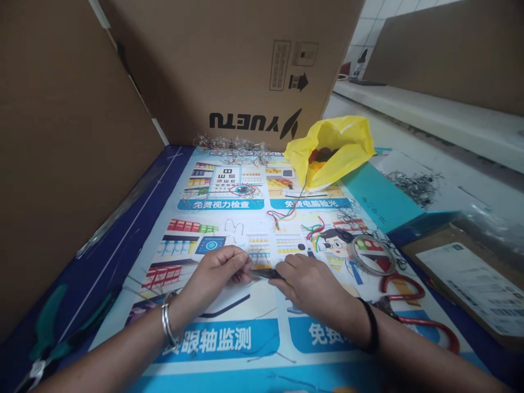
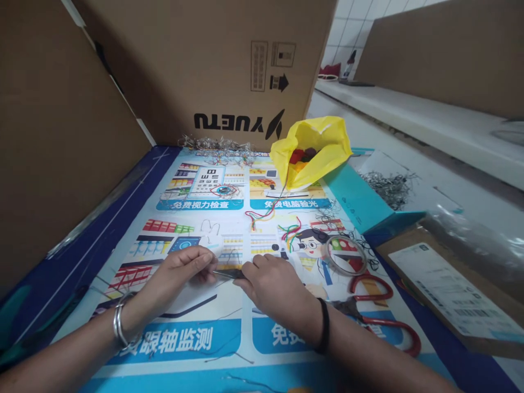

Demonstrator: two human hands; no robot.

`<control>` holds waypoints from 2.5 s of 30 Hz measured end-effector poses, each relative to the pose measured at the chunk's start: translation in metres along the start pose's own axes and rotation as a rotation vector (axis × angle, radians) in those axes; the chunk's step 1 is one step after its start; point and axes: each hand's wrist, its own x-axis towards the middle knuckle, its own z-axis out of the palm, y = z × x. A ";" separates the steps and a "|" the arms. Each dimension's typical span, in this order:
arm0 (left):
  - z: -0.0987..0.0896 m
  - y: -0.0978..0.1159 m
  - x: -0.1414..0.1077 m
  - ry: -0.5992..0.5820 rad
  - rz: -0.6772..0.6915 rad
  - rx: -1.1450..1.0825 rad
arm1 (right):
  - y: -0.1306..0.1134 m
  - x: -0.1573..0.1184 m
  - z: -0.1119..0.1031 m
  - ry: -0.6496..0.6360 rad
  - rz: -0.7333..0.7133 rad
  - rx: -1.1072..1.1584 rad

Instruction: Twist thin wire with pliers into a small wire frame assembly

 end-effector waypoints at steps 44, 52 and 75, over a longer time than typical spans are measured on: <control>-0.100 0.035 0.013 0.198 0.071 1.096 | 0.016 0.004 0.020 0.148 0.122 0.174; -0.106 0.033 0.013 0.110 0.203 1.138 | 0.015 0.004 0.019 0.139 0.121 0.170; -0.098 0.005 0.033 0.072 0.377 1.173 | 0.013 0.004 0.019 0.126 0.111 0.155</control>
